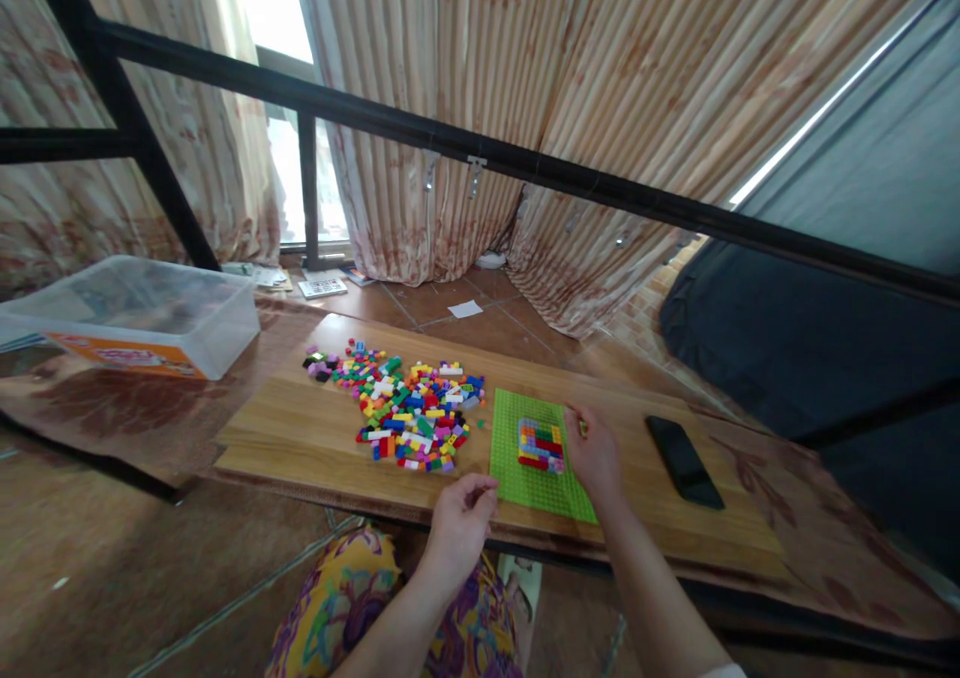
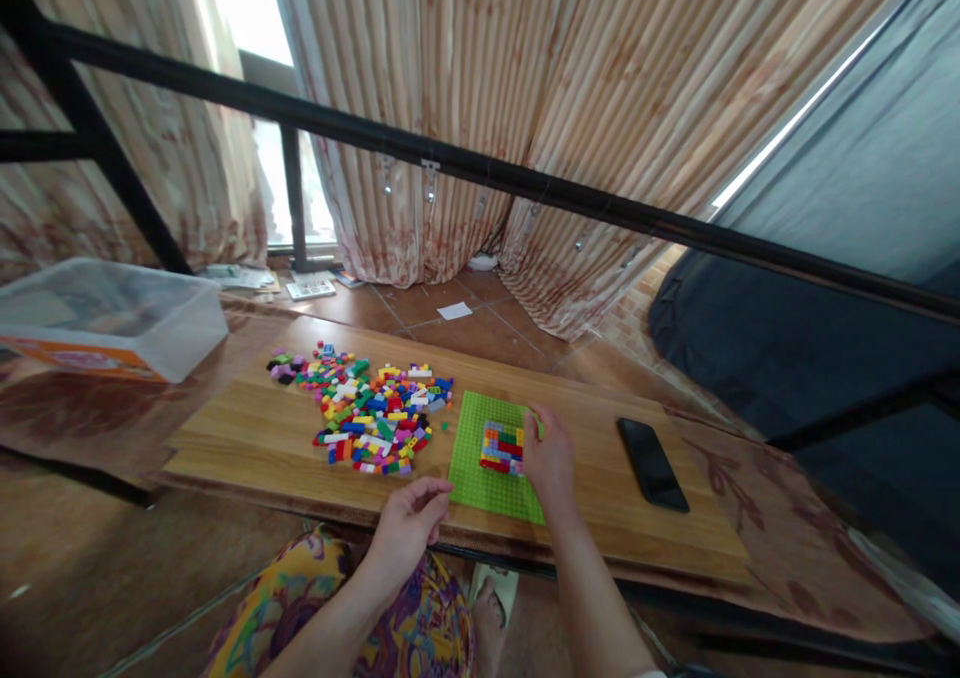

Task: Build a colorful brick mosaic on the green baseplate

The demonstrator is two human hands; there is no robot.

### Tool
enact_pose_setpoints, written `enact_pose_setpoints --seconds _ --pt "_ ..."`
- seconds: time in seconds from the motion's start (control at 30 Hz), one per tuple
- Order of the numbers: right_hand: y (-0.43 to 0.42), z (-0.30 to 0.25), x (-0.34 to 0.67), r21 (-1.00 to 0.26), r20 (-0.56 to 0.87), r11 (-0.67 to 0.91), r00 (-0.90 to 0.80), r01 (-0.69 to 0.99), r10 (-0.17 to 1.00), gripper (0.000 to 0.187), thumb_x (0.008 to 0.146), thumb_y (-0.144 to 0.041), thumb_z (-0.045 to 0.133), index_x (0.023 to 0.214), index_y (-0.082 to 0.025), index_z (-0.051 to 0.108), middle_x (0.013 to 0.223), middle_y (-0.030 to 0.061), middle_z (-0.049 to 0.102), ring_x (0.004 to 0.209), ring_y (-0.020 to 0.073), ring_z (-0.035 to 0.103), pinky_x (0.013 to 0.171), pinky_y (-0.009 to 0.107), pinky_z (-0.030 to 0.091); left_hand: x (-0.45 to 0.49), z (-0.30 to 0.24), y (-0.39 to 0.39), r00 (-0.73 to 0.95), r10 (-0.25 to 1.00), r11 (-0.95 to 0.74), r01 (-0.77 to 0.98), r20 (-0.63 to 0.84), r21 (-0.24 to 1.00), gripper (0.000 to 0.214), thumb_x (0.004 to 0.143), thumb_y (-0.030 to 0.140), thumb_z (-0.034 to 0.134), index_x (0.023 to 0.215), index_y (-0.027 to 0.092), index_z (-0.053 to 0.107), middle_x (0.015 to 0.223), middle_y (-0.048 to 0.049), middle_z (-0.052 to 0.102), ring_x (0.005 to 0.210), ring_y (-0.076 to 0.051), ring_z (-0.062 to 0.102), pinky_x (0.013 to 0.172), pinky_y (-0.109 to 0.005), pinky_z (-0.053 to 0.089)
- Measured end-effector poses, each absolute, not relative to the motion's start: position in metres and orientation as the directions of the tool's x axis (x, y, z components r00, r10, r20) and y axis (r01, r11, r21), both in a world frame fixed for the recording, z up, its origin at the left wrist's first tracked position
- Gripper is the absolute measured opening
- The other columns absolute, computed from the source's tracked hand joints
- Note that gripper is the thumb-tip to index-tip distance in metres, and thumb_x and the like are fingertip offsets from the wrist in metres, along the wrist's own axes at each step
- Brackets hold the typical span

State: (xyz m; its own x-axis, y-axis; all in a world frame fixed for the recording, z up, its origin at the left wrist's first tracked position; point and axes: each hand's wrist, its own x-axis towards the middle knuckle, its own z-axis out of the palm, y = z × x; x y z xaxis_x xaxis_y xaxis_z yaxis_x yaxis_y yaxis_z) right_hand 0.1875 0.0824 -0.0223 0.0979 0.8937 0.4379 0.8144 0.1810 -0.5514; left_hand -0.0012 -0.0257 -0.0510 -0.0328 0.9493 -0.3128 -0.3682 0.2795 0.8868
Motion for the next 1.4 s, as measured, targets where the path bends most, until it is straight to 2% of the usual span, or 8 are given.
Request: enact_pose_setpoints --seconds 0.13,0.23,0.43,0.83,0.97,1.2,1.3,1.4 --pt "0.111 -0.025 0.167 -0.433 0.331 0.155 -0.004 0.888 0.944 0.047 0.092 -0.043 0.034 0.116 -0.012 0.06 0.12 0.0163 0.06 0.115 0.0244 0.052 0.099 0.039 0.039 -0.001 -0.052 -0.026 -0.036 0.951 0.275 -0.35 -0.306 0.896 0.021 0.069 0.027 0.058 0.084 0.012 0.061 0.052 0.0049 0.052 0.036 -0.005 0.037 0.039 -0.02 0.025" --pt "0.119 -0.036 0.153 -0.406 0.286 0.149 -0.03 0.902 0.958 0.049 0.091 -0.045 0.036 0.122 -0.013 0.057 0.13 0.0162 0.054 0.121 0.0262 0.048 0.102 0.042 0.035 -0.002 -0.052 -0.027 -0.034 0.952 0.278 -0.331 -0.305 0.902 0.023 0.069 0.028 0.057 0.085 0.012 0.061 0.053 0.0042 0.053 0.038 -0.006 0.038 0.04 -0.02 0.027" --pt "0.116 -0.052 0.146 -0.204 0.133 0.064 -0.037 0.977 0.99 0.057 0.092 -0.052 0.029 0.133 -0.016 0.047 0.142 0.0142 0.044 0.132 0.0299 0.036 0.105 0.048 0.027 -0.001 -0.057 -0.028 -0.027 0.96 0.26 -0.3 -0.28 0.918 0.02 0.071 0.026 0.055 0.085 0.013 0.062 0.054 0.0043 0.052 0.04 -0.006 0.038 0.043 -0.02 0.029" --pt "0.116 -0.06 0.15 -0.109 0.075 0.1 -0.092 0.989 0.993 0.057 0.092 -0.047 0.03 0.137 -0.016 0.043 0.143 0.0138 0.043 0.129 0.0287 0.039 0.103 0.045 0.03 0.004 -0.065 -0.031 -0.097 0.967 0.214 -0.188 -0.234 0.959 0.017 0.075 0.021 0.052 0.085 0.013 0.064 0.057 0.0018 0.053 0.05 -0.01 0.045 0.049 -0.021 0.033" --pt "0.115 -0.064 0.151 -0.109 0.136 0.121 -0.106 0.987 0.985 0.056 0.092 -0.048 0.031 0.133 -0.015 0.048 0.138 0.0152 0.048 0.124 0.0298 0.045 0.1 0.045 0.034 0.005 -0.071 -0.031 -0.102 0.975 0.178 -0.16 -0.195 0.971 0.019 0.076 0.02 0.05 0.087 0.013 0.065 0.058 0.0012 0.054 0.051 -0.01 0.046 0.049 -0.021 0.034" --pt "0.095 -0.036 0.124 -0.129 0.42 0.272 -0.196 0.953 0.886 0.039 0.092 -0.035 0.036 0.114 -0.015 0.062 0.12 0.014 0.062 0.111 0.0297 0.053 0.098 0.046 0.032 0.002 -0.064 -0.034 -0.135 0.97 0.173 -0.204 -0.202 0.964 0.017 0.073 0.022 0.053 0.082 0.014 0.065 0.056 0.0012 0.054 0.047 -0.011 0.043 0.048 -0.023 0.033" --pt "0.076 -0.019 0.078 -0.267 0.381 0.477 -0.362 0.838 0.85 0.032 0.09 -0.034 0.042 0.108 -0.019 0.064 0.11 0.0092 0.066 0.105 0.0241 0.055 0.094 0.037 0.038 -0.01 -0.057 -0.045 -0.128 0.97 0.17 -0.255 -0.208 0.952 0.017 0.073 0.022 0.052 0.083 0.015 0.063 0.057 0.0023 0.053 0.045 -0.01 0.041 0.046 -0.023 0.031" --pt "0.058 -0.016 0.031 -0.386 0.292 0.511 -0.423 0.768 0.858 0.026 0.083 -0.029 0.053 0.105 -0.02 0.065 0.103 0.0082 0.068 0.1 0.0238 0.057 0.089 0.035 0.041 -0.029 -0.05 -0.058 -0.158 0.978 0.103 -0.21 -0.137 0.972 0.014 0.072 0.02 0.051 0.077 0.014 0.063 0.058 0.0019 0.053 0.051 -0.01 0.044 0.051 -0.022 0.033"
